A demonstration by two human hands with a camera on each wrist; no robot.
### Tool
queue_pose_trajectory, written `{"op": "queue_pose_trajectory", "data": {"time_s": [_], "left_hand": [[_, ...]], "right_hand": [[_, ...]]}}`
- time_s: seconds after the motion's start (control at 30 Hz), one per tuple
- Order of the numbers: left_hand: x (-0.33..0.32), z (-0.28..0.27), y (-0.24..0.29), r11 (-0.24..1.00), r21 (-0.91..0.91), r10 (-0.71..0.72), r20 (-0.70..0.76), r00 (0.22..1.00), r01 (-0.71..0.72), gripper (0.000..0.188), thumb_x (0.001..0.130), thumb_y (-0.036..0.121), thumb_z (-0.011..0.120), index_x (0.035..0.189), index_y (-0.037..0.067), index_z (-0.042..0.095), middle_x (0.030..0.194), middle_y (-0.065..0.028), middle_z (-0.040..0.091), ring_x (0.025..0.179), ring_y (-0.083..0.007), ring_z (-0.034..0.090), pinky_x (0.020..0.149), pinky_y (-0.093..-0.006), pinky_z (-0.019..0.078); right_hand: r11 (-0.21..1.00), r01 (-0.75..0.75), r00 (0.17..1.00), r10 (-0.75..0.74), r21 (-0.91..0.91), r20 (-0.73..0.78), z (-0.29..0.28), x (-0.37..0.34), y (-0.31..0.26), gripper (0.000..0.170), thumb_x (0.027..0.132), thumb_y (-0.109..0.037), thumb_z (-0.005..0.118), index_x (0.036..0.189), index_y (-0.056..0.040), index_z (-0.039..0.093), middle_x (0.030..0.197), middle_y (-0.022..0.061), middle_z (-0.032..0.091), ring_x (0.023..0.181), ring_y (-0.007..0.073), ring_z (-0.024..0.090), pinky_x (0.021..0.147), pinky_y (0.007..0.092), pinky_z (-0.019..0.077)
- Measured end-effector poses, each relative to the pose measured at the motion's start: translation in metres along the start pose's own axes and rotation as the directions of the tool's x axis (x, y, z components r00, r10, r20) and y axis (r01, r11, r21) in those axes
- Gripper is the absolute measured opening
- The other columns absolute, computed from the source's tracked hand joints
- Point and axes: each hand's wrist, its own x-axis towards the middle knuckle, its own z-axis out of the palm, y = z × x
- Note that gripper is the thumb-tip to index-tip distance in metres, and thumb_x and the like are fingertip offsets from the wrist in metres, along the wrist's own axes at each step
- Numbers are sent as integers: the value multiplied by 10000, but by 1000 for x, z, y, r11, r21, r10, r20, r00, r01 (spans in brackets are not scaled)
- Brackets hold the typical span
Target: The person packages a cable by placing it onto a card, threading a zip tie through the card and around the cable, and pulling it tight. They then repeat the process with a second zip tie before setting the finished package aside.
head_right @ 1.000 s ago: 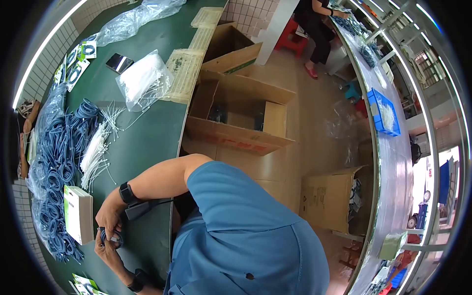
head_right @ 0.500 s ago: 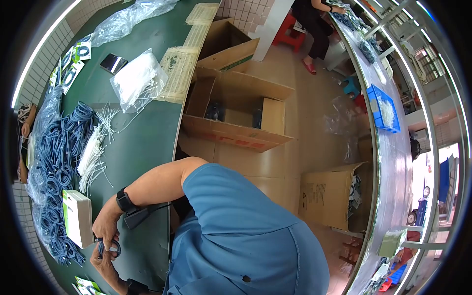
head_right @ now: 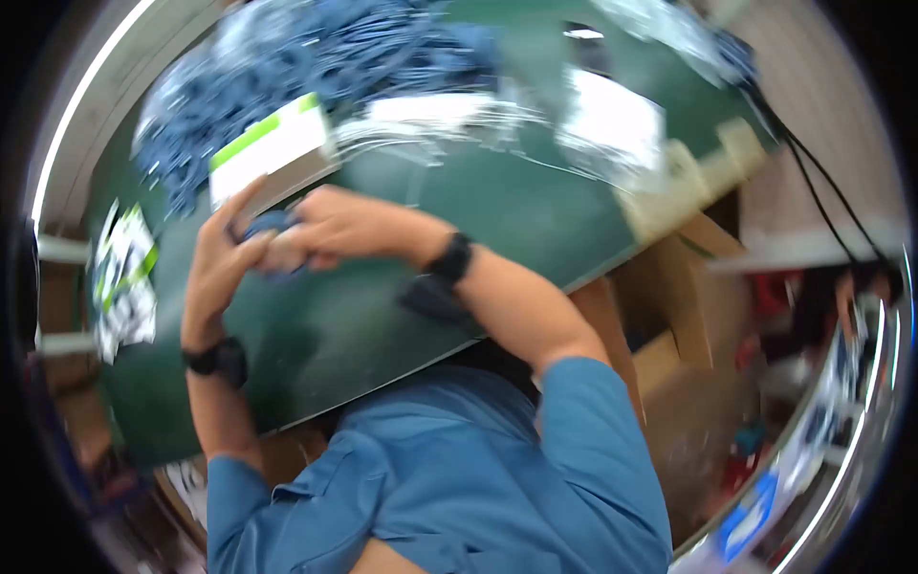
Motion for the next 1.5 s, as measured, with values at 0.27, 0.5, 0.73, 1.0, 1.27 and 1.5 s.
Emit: {"op": "queue_pose_trajectory", "data": {"time_s": [0.27,0.5,0.73,1.0,1.27,1.5], "left_hand": [[-27,36,10,784,488,585,-369,722,-385,788,862,118,816,1553,19,450,1283,-146,661,1058,-290,681,770,-319,570],[-22,89,-2,736,594,523,-194,830,-325,837,787,68,870,1528,42,482,1134,-146,655,964,-282,684,764,-368,582],[-20,72,-21,758,509,566,-203,799,-408,786,811,59,846,1518,66,503,1025,-92,667,917,-281,684,755,-371,570],[-25,64,-26,662,452,732,-216,647,-598,385,773,-32,859,1135,33,744,874,-80,708,756,-226,667,663,-335,546],[-28,58,-10,684,329,729,-265,632,-651,240,773,-79,846,967,21,747,807,-71,713,654,-212,648,588,-324,521],[-41,34,1,630,350,772,-183,609,-693,264,741,-60,860,961,39,753,808,-65,702,639,-203,629,549,-319,506]], "right_hand": [[965,-110,949,174,239,-264,-12,-10,-7,377,1044,-366,664,920,-18,737,763,13,694,644,62,625,568,207,499],[967,-133,962,179,216,-205,-7,-12,-11,328,1054,-333,667,978,-21,737,826,4,673,673,43,610,572,189,483],[987,-119,930,149,110,-335,0,-6,-15,306,1021,-255,715,1187,-1,675,851,5,661,660,43,597,564,181,470],[922,-31,952,145,387,-270,3,-8,-18,490,988,-177,745,1392,1,534,875,29,645,625,34,556,542,179,448],[911,-14,976,103,412,-194,4,-13,-29,530,970,-172,760,1420,-12,529,918,29,649,664,52,569,565,197,466],[927,232,946,-285,-295,-152,-4,-32,-62,648,869,-156,814,1458,-72,558,1117,54,644,876,134,616,711,284,527]]}}
